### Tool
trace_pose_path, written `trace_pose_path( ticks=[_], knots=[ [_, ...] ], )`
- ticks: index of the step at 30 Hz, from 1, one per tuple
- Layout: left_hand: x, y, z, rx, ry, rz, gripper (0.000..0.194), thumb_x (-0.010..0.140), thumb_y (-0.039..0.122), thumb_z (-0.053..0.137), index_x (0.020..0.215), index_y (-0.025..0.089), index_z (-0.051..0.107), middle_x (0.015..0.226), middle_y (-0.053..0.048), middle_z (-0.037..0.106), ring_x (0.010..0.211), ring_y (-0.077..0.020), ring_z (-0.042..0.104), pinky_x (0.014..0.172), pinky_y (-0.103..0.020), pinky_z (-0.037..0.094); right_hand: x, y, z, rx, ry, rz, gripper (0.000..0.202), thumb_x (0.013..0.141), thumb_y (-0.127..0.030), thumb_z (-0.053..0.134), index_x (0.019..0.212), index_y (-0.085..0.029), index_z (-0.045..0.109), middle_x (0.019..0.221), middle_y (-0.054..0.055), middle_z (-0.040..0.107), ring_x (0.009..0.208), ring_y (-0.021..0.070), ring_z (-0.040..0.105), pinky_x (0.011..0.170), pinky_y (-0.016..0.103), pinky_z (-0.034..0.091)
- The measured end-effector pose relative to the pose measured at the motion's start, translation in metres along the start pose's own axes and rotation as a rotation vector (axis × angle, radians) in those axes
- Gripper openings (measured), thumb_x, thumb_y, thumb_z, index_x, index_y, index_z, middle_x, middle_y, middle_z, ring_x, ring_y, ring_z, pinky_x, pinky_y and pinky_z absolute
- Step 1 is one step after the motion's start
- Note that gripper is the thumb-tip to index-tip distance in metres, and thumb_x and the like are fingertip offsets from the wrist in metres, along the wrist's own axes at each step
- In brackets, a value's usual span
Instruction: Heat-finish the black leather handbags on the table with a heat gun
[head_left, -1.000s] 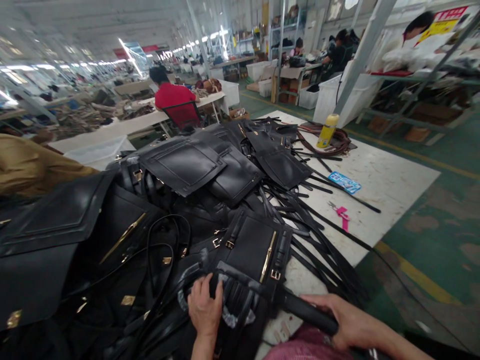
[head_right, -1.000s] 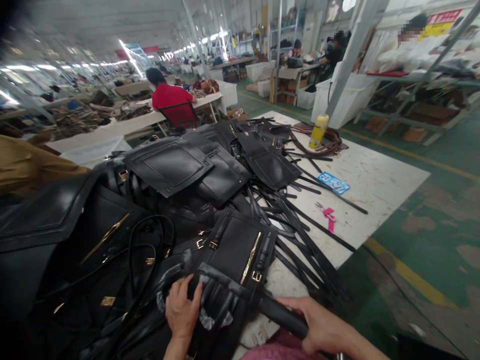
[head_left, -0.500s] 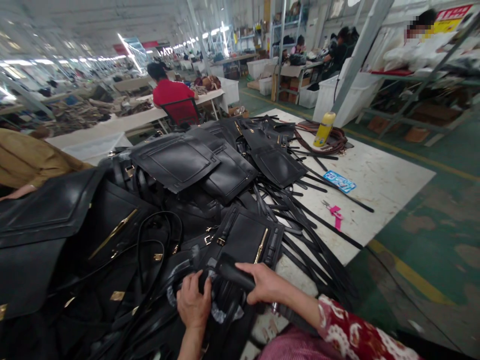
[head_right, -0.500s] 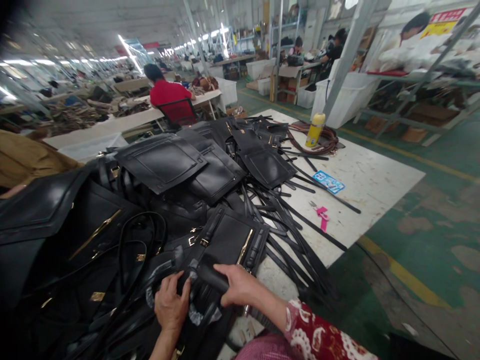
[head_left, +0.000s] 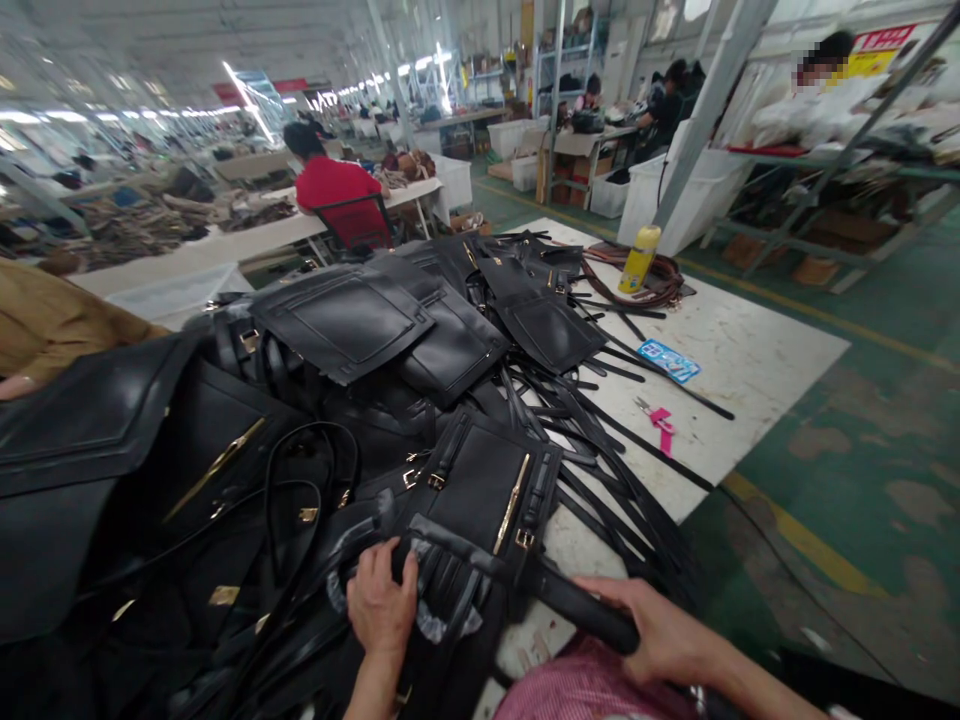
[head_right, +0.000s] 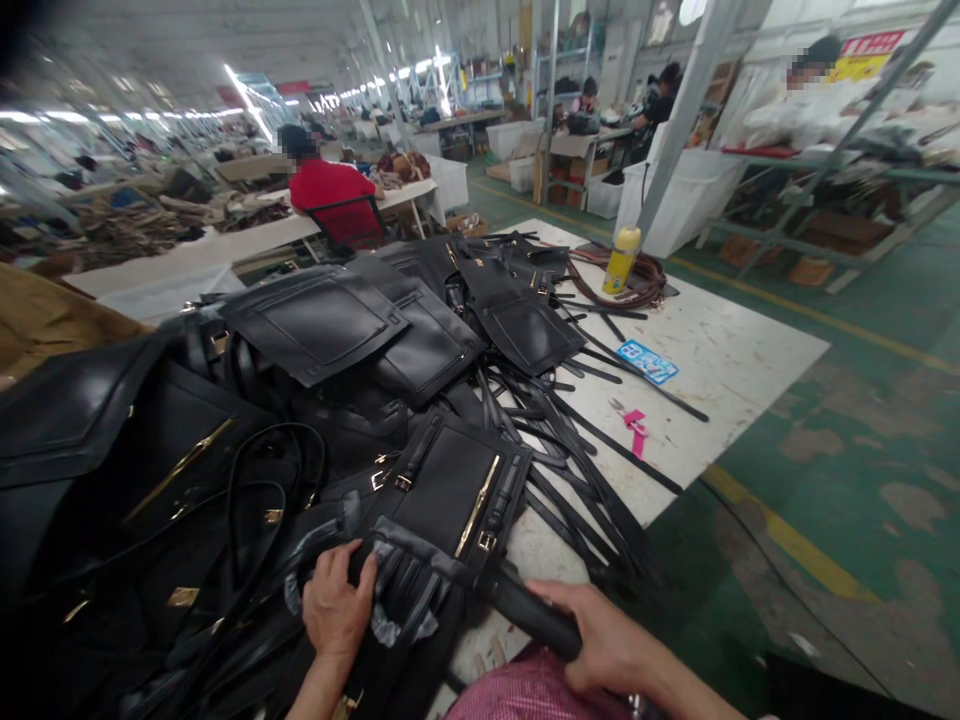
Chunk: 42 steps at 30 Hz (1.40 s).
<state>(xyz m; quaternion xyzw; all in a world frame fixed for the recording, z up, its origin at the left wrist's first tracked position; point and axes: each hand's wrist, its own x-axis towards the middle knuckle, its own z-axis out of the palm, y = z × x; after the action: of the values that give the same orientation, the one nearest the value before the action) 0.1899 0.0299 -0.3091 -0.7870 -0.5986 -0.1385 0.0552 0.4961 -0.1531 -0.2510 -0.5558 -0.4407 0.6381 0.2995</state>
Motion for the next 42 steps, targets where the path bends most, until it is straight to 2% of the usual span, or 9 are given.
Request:
trace_pose_path(
  ticks=[3,6,8,11,16,20,23,31,42],
  knots=[
    [0.001,-0.001,-0.004,0.0,-0.032,0.007,0.031,0.077,0.038,0.043,0.097,0.017,0.054,0.094,-0.007,0.055,0.086,-0.0204,0.052,0.066,-0.029,0.035,0.012,-0.013,0.009,0.072,-0.001,-0.041,0.074,0.044,-0.005,0.056,0.117,-0.019,0.049,0.088,-0.002,0.06,0.07,0.0152,0.053,0.052,0.016,0.039],
    [0.004,0.012,-0.012,0.013,-0.029,-0.021,0.032,0.079,0.034,0.039,0.102,0.017,0.053,0.101,-0.009,0.053,0.093,-0.0222,0.05,0.072,-0.032,0.036,0.027,-0.026,-0.012,0.177,0.172,-0.04,0.08,0.047,-0.006,0.054,0.125,-0.019,0.039,0.09,0.0,0.059,0.057,0.0111,0.051,0.043,0.016,0.037],
    [0.007,0.03,-0.017,0.01,-0.024,-0.007,0.033,0.08,0.028,0.036,0.108,0.017,0.05,0.113,-0.011,0.049,0.104,-0.0227,0.045,0.082,-0.037,0.033,0.035,-0.029,-0.036,0.197,0.28,0.0,0.082,0.05,-0.008,0.052,0.128,-0.021,0.032,0.077,-0.002,0.059,0.044,0.0082,0.047,0.038,0.017,0.037],
    [0.008,0.065,-0.014,0.005,-0.095,0.09,0.042,0.081,0.028,0.035,0.121,0.016,0.041,0.13,-0.012,0.037,0.12,-0.0239,0.03,0.093,-0.042,0.024,0.049,-0.027,-0.069,0.198,0.28,0.071,0.08,0.052,-0.011,0.052,0.128,-0.022,0.032,0.058,-0.006,0.056,0.037,0.0095,0.047,0.036,0.019,0.041],
    [0.004,0.1,0.008,0.119,-0.224,0.146,0.058,0.076,0.039,0.041,0.127,0.014,0.032,0.137,-0.015,0.025,0.127,-0.0318,0.011,0.095,-0.057,0.01,0.089,-0.028,-0.087,0.2,0.242,0.085,0.075,0.05,-0.011,0.054,0.124,-0.016,0.039,0.047,-0.005,0.055,0.036,0.014,0.051,0.033,0.021,0.042],
    [0.005,0.1,0.013,0.173,-0.232,0.16,0.058,0.077,0.039,0.038,0.128,0.014,0.029,0.138,-0.014,0.022,0.128,-0.03,0.008,0.096,-0.058,0.007,0.117,-0.036,-0.092,0.213,0.374,0.016,0.075,0.053,-0.011,0.053,0.125,-0.019,0.036,0.048,-0.008,0.053,0.036,0.0109,0.049,0.035,0.019,0.042],
    [0.008,0.097,0.012,0.176,-0.23,0.164,0.058,0.077,0.039,0.038,0.129,0.014,0.029,0.138,-0.014,0.022,0.128,-0.03,0.008,0.096,-0.058,0.007,0.118,-0.041,-0.094,0.233,0.439,-0.015,0.076,0.056,-0.012,0.052,0.128,-0.022,0.03,0.054,-0.008,0.054,0.039,0.0097,0.05,0.037,0.018,0.043],
    [0.01,0.086,0.014,0.125,-0.208,0.143,0.057,0.075,0.035,0.041,0.128,0.016,0.03,0.138,-0.012,0.023,0.128,-0.029,0.007,0.097,-0.057,0.008,0.099,-0.044,-0.072,0.267,0.205,0.115,0.081,0.048,-0.008,0.05,0.127,-0.019,0.034,0.061,-0.004,0.058,0.037,0.0127,0.052,0.032,0.021,0.044],
    [0.014,0.073,0.018,0.061,-0.254,0.136,0.063,0.07,0.034,0.046,0.129,0.015,0.03,0.139,-0.014,0.021,0.128,-0.0316,0.008,0.098,-0.058,0.005,0.196,-0.113,-0.051,0.191,0.126,-0.014,0.078,0.048,-0.003,0.055,0.123,-0.018,0.04,0.057,-0.006,0.057,0.038,0.0104,0.052,0.033,0.018,0.043]
  ],
)
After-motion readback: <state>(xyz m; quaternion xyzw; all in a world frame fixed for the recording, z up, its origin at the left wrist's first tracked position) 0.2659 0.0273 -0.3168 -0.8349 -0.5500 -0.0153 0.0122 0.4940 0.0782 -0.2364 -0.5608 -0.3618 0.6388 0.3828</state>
